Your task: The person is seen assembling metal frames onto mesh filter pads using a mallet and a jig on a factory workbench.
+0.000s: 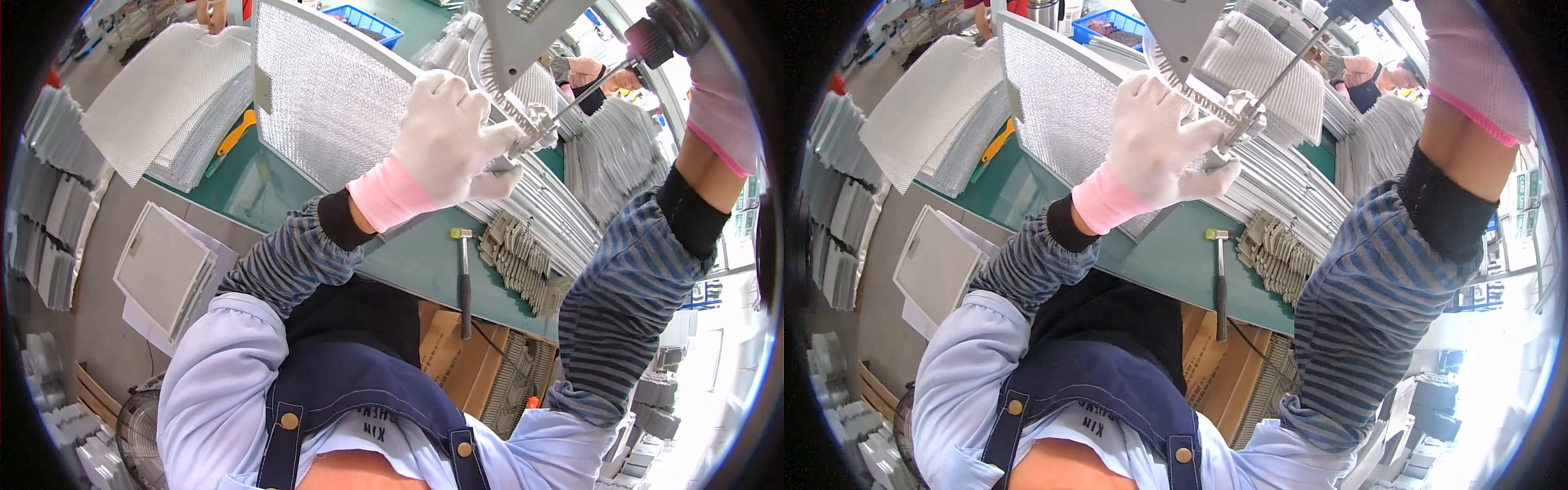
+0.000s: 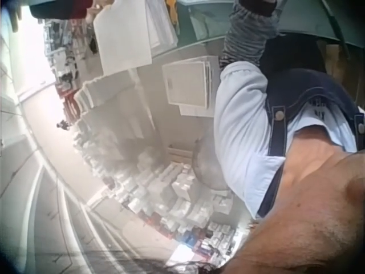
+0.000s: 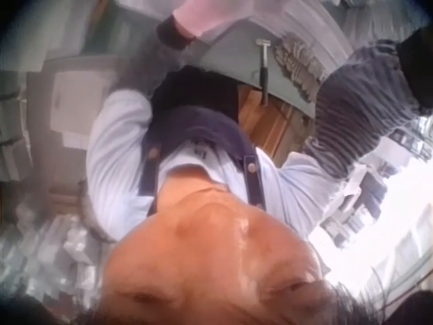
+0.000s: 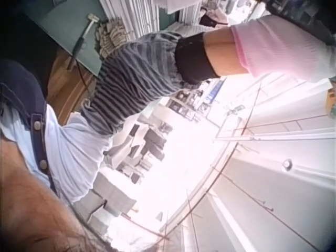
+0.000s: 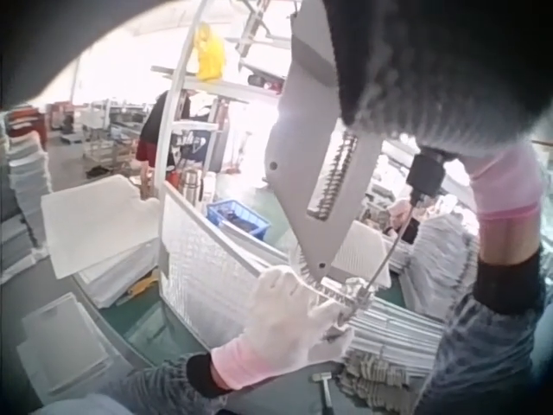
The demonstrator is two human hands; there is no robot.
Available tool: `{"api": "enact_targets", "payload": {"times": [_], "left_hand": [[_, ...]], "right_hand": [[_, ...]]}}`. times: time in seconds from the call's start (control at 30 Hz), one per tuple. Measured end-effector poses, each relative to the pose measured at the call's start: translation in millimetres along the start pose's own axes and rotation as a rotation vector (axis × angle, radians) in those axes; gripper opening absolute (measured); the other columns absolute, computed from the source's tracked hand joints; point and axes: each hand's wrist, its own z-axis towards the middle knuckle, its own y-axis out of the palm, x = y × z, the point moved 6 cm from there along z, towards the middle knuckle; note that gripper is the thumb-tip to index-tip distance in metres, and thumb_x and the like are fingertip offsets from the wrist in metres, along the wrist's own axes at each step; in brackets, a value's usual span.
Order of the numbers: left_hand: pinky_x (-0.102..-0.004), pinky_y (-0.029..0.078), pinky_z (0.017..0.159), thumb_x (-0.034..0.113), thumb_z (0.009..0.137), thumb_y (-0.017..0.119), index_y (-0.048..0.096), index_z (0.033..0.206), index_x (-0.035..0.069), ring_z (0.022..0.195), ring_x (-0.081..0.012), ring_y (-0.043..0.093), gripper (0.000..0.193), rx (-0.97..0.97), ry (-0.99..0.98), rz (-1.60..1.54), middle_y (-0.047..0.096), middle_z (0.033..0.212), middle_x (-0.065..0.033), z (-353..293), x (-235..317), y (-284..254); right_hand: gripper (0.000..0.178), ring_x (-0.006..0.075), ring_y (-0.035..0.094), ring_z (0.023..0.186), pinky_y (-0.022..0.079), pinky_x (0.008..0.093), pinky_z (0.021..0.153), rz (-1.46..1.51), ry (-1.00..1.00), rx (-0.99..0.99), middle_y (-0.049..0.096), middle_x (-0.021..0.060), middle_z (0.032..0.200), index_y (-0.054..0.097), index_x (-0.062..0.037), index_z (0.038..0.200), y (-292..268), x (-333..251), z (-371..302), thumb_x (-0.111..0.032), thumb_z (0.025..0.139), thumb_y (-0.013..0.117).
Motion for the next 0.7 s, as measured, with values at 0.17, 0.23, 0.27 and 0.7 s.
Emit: {"api": "enact_targets", "payload": {"times": [0.17, 0.23, 0.27, 0.7], "left_hand": [[-0.0424, 0.04, 0.081, 0.041, 0.066, 0.073, 0.068, 0.08, 0.018, 0.076, -0.0248, 0.052, 0.027, 0.038, 0.013, -0.043, 0.049, 0.07, -0.0052, 3, 11, 6], [-0.0427, 0.04, 0.081, 0.041, 0.066, 0.073, 0.068, 0.079, 0.018, 0.077, -0.0253, 0.052, 0.027, 0.02, 0.01, 0.014, 0.049, 0.07, -0.0054, -2, -1, -1], [-0.0432, 0.04, 0.081, 0.041, 0.066, 0.073, 0.068, 0.078, 0.018, 0.076, -0.0261, 0.052, 0.027, 0.029, 0.012, -0.003, 0.05, 0.069, -0.006, -1, 0, -1], [-0.0442, 0.038, 0.075, 0.04, 0.065, 0.07, 0.066, 0.071, 0.016, 0.075, -0.0284, 0.049, 0.025, 0.091, -0.03, -0.046, 0.052, 0.078, -0.0097, 1, 1, -12]], "right_hand": [[0.033, 0.0156, 0.058, 0.056, 0.048, 0.0254, 0.05, -0.023, -0.123, 0.007, 0.062, 0.0084, 0.076, 0.06, -0.0027, 0.095, -80, 85, 82, -0.032, 0.098, 0.047], [0.033, 0.0156, 0.058, 0.056, 0.048, 0.0254, 0.05, 0.051, -0.16, 0.006, 0.062, 0.0084, 0.076, 0.06, -0.0027, 0.095, -24, 66, 53, -0.033, 0.098, 0.047], [0.033, 0.0156, 0.058, 0.056, 0.048, 0.0254, 0.05, 0.054, -0.193, 0.007, 0.062, 0.0085, 0.076, 0.06, -0.0027, 0.095, -22, 58, 51, -0.033, 0.098, 0.047], [0.029, 0.0165, 0.066, 0.091, 0.053, 0.0278, 0.086, 0.473, -0.012, 0.058, 0.067, 0.0103, 0.103, 0.06, 0.0034, 0.115, 62, -6, -1, -0.017, 0.098, 0.048]]}}
